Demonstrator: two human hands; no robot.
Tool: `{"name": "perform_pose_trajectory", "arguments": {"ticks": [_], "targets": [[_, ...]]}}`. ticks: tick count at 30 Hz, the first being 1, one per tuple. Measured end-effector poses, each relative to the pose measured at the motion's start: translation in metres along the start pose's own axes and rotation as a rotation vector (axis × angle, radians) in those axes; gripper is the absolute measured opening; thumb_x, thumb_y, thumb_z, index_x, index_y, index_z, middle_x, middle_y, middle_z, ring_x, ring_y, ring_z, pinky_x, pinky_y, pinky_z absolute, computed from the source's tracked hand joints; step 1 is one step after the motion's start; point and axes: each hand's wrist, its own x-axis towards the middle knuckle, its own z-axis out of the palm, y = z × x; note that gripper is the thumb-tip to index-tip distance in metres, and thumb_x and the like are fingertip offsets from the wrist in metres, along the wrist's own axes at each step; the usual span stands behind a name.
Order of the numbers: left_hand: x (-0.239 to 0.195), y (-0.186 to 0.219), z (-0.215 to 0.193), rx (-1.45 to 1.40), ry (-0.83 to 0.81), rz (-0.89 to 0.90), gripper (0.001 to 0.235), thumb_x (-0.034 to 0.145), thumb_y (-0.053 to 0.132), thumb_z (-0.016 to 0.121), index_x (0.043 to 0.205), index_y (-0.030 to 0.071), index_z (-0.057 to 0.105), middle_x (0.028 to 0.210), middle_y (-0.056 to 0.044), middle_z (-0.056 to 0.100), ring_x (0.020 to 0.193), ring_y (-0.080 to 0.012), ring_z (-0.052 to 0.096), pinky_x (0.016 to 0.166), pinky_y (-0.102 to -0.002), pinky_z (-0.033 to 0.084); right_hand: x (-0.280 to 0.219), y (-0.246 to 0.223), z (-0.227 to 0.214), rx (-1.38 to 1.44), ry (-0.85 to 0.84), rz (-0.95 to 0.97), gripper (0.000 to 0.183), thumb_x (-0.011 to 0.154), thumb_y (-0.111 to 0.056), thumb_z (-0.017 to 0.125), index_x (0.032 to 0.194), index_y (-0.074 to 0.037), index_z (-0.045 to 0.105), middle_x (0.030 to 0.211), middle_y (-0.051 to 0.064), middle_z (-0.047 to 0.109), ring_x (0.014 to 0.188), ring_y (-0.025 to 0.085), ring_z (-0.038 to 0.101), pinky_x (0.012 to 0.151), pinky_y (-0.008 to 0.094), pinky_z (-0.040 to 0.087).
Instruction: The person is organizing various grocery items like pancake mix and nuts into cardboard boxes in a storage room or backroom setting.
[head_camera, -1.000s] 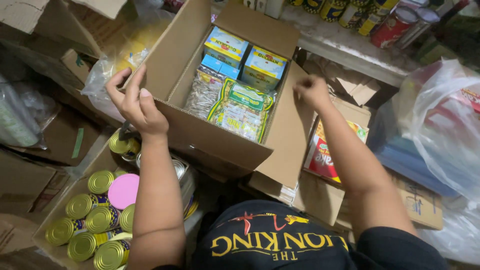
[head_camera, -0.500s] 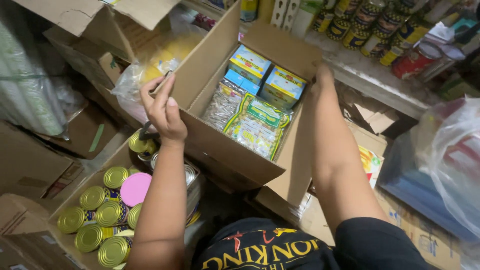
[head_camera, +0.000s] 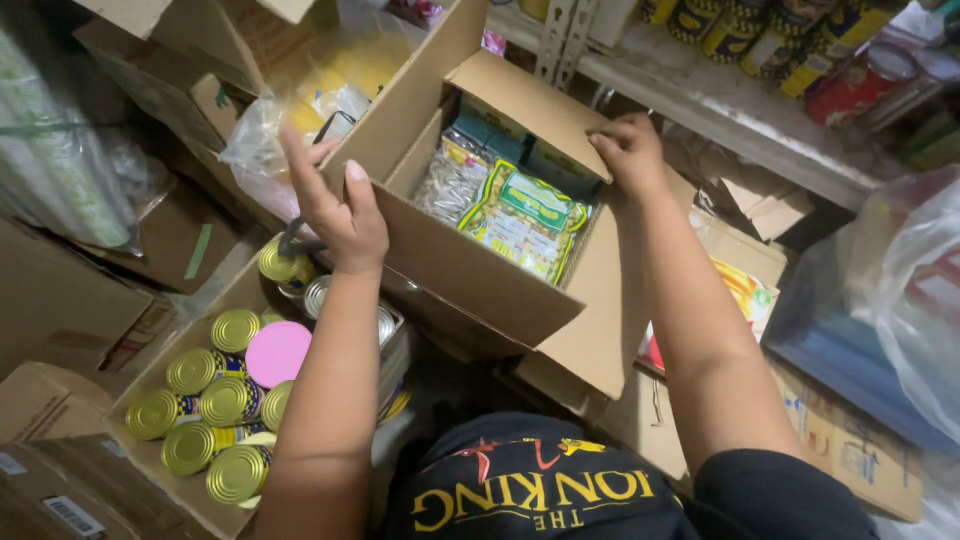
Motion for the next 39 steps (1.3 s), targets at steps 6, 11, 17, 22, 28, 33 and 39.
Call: {"name": "perform_pose_trajectory", "arguments": {"ticks": [6, 11, 17, 22, 28, 33, 39], "targets": [[0.001, 0.003, -0.002, -0.144, 0.004, -0.111, 0.066, 0.101, 0.011, 0.056, 0.161, -0.001, 0.029, 0.120, -0.012, 0.064, 0.113, -0.0221, 0.062, 0.108, -0.036, 0.050, -0.004, -0.081, -0.001, -0.659, -0.184, -0.497, 0.033, 0.088, -0.013, 0.075, 0.120, -0.020, 0.079, 0.134, 0.010, 0.067, 0.112, 0.037, 0.063, 0.093, 0.044, 0.052], [-0.007, -0.026, -0.005, -0.189, -0.032, -0.101, 0.029, 0.109, 0.013, 0.056, 0.133, -0.003, 0.060, 0.127, -0.013, 0.067, 0.115, -0.0214, 0.065, 0.106, -0.035, 0.052, 0.003, -0.100, 0.012, -0.812, -0.494, -0.382, 0.027, 0.097, -0.016, 0.065, 0.122, -0.013, 0.074, 0.129, 0.008, 0.069, 0.116, 0.033, 0.063, 0.095, 0.048, 0.050], [-0.008, -0.015, -0.010, -0.218, -0.084, -0.235, 0.025, 0.106, 0.012, 0.059, 0.127, -0.001, 0.062, 0.119, -0.010, 0.068, 0.104, -0.0172, 0.064, 0.097, -0.032, 0.053, -0.003, -0.114, 0.047, -1.257, -0.525, -0.633, 0.026, 0.079, -0.019, 0.066, 0.102, -0.010, 0.077, 0.124, 0.012, 0.068, 0.120, 0.030, 0.062, 0.094, 0.043, 0.051], [-0.001, 0.012, 0.000, -0.042, -0.030, -0.255, 0.070, 0.097, 0.010, 0.082, 0.154, 0.004, 0.042, 0.123, -0.011, 0.063, 0.116, -0.0226, 0.061, 0.108, -0.038, 0.049, 0.004, -0.092, 0.032, -0.988, -0.567, -0.484, 0.044, 0.081, -0.012, 0.063, 0.122, 0.002, 0.068, 0.140, 0.021, 0.061, 0.118, 0.037, 0.061, 0.096, 0.045, 0.050], [-0.013, -0.002, 0.012, 0.361, -0.012, -0.108, 0.128, 0.074, 0.016, 0.100, 0.166, 0.010, 0.011, 0.138, -0.012, 0.055, 0.125, -0.0291, 0.055, 0.115, -0.047, 0.044, 0.009, -0.076, 0.004, -0.487, -0.667, -0.136, 0.059, 0.090, -0.036, 0.066, 0.132, 0.006, 0.064, 0.161, 0.019, 0.047, 0.147, 0.033, 0.045, 0.119, 0.038, 0.037], [-0.029, -0.011, 0.006, 0.770, -0.089, 0.346, 0.131, 0.076, 0.019, 0.099, 0.170, 0.027, 0.008, 0.162, -0.022, 0.016, 0.147, -0.0465, 0.030, 0.124, -0.057, 0.034, 0.010, -0.060, 0.006, -0.476, -0.902, -0.037, 0.125, 0.076, -0.074, 0.071, 0.156, 0.011, 0.027, 0.171, 0.027, 0.008, 0.160, 0.039, 0.004, 0.127, 0.051, 0.010], [-0.037, -0.015, 0.004, 0.775, -0.140, 0.367, 0.119, 0.084, 0.020, 0.094, 0.171, 0.027, 0.013, 0.165, -0.021, 0.011, 0.153, -0.0447, 0.024, 0.126, -0.063, 0.030, -0.014, -0.129, 0.018, -0.793, -1.017, 0.096, 0.165, 0.046, -0.080, 0.082, 0.161, 0.005, -0.001, 0.170, 0.022, -0.012, 0.157, 0.036, -0.013, 0.122, 0.065, 0.003]]}}
